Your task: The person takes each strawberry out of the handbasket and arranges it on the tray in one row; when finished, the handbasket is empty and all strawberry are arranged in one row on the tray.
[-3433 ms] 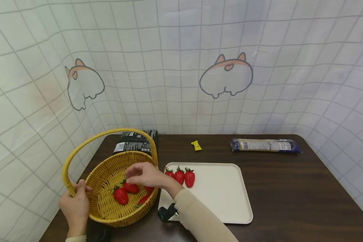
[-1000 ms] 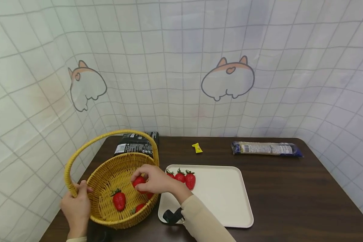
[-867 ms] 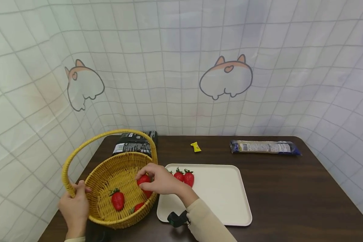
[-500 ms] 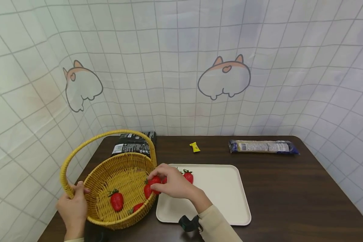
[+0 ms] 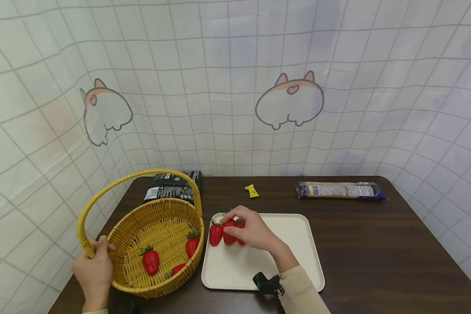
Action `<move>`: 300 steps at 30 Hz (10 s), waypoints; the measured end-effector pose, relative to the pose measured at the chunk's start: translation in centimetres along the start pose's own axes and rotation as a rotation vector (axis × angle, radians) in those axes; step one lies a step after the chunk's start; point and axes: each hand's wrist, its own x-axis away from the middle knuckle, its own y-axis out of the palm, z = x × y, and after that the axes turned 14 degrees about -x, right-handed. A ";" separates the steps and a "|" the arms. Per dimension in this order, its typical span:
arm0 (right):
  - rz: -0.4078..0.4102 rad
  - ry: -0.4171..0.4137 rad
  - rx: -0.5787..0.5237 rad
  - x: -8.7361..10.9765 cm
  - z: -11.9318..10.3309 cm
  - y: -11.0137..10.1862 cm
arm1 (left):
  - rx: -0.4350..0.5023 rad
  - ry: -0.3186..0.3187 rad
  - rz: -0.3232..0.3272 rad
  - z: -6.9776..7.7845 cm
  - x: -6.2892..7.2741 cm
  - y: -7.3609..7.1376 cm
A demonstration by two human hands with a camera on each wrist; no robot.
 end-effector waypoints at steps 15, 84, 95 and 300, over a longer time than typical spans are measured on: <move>0.198 0.123 0.084 1.4 2.0 -5.4 | 0.001 0.007 0.003 0.0 0.0 -0.1; 0.119 0.424 -0.066 1.9 5.8 -5.8 | 0.007 0.002 -0.016 -0.1 0.0 -0.1; 0.082 0.400 -0.114 2.0 5.6 -5.8 | 0.011 -0.005 -0.022 0.0 0.0 -0.2; 0.024 0.058 -0.222 -2.0 -1.0 5.6 | 0.014 -0.007 -0.035 0.0 -0.1 -0.1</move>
